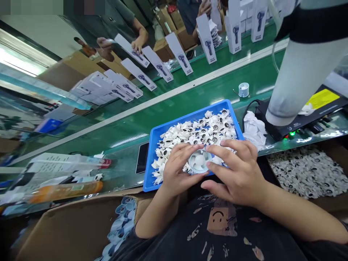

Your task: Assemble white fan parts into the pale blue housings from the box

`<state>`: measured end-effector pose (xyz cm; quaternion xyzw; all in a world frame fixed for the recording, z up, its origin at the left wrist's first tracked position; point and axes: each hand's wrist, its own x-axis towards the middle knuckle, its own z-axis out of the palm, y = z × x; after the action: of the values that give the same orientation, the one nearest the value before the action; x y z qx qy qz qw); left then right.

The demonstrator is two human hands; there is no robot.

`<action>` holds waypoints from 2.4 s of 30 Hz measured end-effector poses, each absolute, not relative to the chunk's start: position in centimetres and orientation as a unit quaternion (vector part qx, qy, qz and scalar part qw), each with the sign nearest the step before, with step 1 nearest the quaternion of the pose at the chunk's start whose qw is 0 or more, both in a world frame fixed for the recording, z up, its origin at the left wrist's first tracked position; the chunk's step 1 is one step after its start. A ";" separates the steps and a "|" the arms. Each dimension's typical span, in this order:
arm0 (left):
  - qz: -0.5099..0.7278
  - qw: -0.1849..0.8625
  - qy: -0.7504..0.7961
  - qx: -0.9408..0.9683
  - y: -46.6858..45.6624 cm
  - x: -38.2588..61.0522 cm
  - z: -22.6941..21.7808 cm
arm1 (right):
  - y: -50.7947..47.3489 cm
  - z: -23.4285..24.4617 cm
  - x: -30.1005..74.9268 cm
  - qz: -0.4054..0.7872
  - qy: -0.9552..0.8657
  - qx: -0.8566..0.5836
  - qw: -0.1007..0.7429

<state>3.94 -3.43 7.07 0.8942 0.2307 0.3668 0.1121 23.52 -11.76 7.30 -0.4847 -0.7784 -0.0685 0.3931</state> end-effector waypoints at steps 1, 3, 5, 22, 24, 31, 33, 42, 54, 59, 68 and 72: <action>0.356 0.118 0.237 0.896 -3.2 3.7 7.0 | -11.9 7.3 23.8 -0.068 -0.775 -0.480 0.404; 0.338 0.118 0.246 0.901 -2.3 3.2 7.1 | -12.1 7.3 24.2 -0.066 -0.772 -0.464 0.429; 0.321 0.102 0.251 0.907 -1.4 2.6 7.2 | -12.1 7.0 24.4 -0.061 -0.763 -0.458 0.452; 0.277 0.074 0.210 0.935 -3.3 3.5 7.7 | -10.8 5.2 22.7 -0.093 -0.772 -0.490 0.394; 0.268 0.074 0.212 0.937 -3.4 3.4 7.8 | -10.8 5.0 22.7 -0.098 -0.757 -0.505 0.402; 0.280 0.090 0.215 0.931 -3.7 3.0 7.8 | -11.3 5.2 22.4 -0.108 -0.763 -0.482 0.416; 0.273 0.091 0.219 0.932 -3.7 3.0 7.6 | -11.2 5.4 22.4 -0.096 -0.756 -0.493 0.421; 0.358 0.117 0.217 0.901 -4.8 4.2 6.0 | -11.1 6.3 22.3 -0.025 -0.771 -0.518 0.371; 0.354 0.061 0.189 0.914 -5.6 4.2 5.1 | -9.6 7.1 23.6 0.174 -0.813 -0.427 0.356; 0.272 0.297 0.188 0.896 -5.5 4.1 5.8 | -8.8 7.9 24.5 0.055 -0.923 -0.253 0.285; 0.322 -0.055 0.245 0.913 -5.6 4.9 5.2 | -7.3 5.1 23.2 0.336 -0.744 -0.472 0.332; 0.272 0.162 0.235 0.919 -5.0 4.1 5.2 | -7.4 5.8 23.5 0.359 -0.760 -0.439 0.317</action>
<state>4.07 -5.05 5.21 0.9190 0.2347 0.2722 0.1620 23.55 -7.44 5.81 -0.4395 -0.7597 0.3591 0.3175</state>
